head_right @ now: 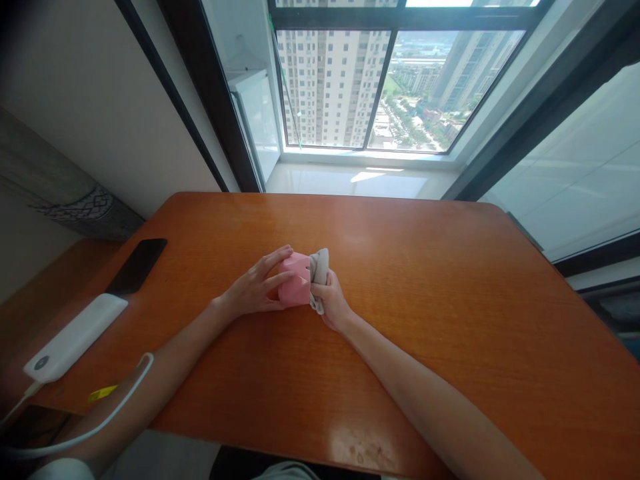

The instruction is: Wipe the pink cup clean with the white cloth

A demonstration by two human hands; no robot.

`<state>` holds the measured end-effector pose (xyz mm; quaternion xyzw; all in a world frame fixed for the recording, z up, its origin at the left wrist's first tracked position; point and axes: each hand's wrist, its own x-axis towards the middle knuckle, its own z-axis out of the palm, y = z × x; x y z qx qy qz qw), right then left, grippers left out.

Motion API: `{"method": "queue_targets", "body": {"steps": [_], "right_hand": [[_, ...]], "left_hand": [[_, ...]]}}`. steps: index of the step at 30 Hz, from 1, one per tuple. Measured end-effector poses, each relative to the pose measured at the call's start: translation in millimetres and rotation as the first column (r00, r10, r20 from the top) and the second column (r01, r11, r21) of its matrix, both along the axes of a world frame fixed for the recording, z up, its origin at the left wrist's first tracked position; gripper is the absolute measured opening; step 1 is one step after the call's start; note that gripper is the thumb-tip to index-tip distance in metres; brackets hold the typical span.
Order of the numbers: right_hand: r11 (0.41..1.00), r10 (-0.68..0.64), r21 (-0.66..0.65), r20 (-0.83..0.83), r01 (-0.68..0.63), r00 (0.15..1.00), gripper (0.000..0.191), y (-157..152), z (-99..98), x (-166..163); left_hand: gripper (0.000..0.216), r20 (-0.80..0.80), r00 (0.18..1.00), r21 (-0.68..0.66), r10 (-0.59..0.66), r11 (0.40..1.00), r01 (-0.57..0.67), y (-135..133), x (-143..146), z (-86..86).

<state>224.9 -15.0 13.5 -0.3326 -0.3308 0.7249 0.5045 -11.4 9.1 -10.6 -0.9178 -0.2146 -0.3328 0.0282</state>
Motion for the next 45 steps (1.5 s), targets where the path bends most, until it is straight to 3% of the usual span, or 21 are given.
{"method": "queue_targets", "body": {"steps": [4,13,17,22,27,32,36,42,45], "right_hand": [[0.998,0.05,0.048,0.03,-0.051,0.998,0.035,-1,-3.2,1],[0.977,0.061,0.193,0.172,-0.095,0.983,0.037,-4,-9.8,3],[0.944,0.077,0.293,0.257,-0.154,0.963,0.029,-4,-9.2,4],[0.911,0.046,0.368,0.356,-0.185,0.933,0.017,-9,-3.3,3],[0.936,0.064,0.3,0.376,-0.186,0.925,0.018,-10,-6.0,3],[0.993,0.04,0.097,0.224,-0.063,0.974,0.031,-3,-10.8,1],[0.999,0.018,0.035,0.08,-0.021,0.997,0.035,1,-5.5,0],[0.99,0.071,0.116,0.114,-0.084,0.991,0.039,0,-10.5,2],[0.968,0.058,0.228,0.212,-0.107,0.975,0.035,-1,-14.2,4]], "left_hand": [[0.104,0.074,0.997,-0.004,-0.018,1.0,0.018,-1,0,1.9],[0.116,0.246,0.966,-0.3,0.084,0.954,-0.007,-14,10,9.2],[0.111,0.297,0.946,-0.426,0.128,0.905,0.011,-15,10,10.7],[0.097,0.265,0.927,-0.582,0.267,0.811,-0.068,-18,12,8.5],[0.099,0.229,0.936,-0.557,0.268,0.825,-0.1,-18,12,7.6],[0.131,0.144,0.986,-0.298,0.082,0.954,-0.036,-14,7,3.6],[0.121,0.067,0.994,-0.182,0.09,0.98,-0.076,-15,8,3.6],[0.111,0.22,0.968,-0.325,0.122,0.945,-0.045,-21,17,8.0],[0.112,0.288,0.937,-0.503,0.199,0.864,-0.029,-24,20,9.0]]}}
